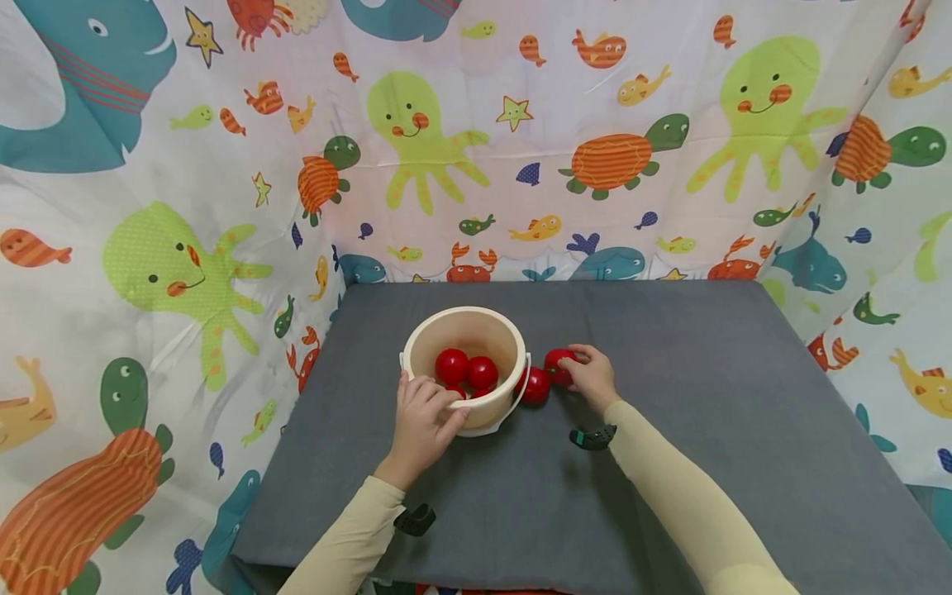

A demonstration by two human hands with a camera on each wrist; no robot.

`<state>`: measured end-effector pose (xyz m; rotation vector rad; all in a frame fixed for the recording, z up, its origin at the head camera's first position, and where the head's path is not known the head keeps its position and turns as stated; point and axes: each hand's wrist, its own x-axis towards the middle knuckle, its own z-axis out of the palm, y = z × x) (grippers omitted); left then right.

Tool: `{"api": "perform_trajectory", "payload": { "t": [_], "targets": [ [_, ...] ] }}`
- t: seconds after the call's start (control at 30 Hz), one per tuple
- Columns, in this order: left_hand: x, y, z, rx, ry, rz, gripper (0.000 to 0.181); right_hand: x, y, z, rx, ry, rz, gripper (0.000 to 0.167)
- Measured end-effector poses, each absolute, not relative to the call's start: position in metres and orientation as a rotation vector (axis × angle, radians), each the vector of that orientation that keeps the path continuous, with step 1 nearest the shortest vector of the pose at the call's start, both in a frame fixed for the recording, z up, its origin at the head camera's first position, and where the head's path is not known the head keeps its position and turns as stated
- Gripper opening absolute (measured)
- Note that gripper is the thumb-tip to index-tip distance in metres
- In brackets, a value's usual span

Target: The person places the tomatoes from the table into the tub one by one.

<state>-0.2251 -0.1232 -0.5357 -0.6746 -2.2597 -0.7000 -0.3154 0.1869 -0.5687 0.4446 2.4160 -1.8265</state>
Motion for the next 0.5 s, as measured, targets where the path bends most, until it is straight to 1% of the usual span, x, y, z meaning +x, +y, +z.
{"api": "perform_trajectory", "payload": {
  "t": [0.23, 0.5],
  "targets": [
    [-0.224, -0.123, -0.536, -0.675, -2.265, -0.712, 0.025, -0.313, 0.204, -0.566, 0.493, 2.407, -1.872, 0.047],
    [-0.224, -0.123, -0.535, -0.676, -2.264, -0.736, 0.017, -0.308, 0.223, -0.547, 0.484, 2.432, -1.869, 0.05]
  ]
}}
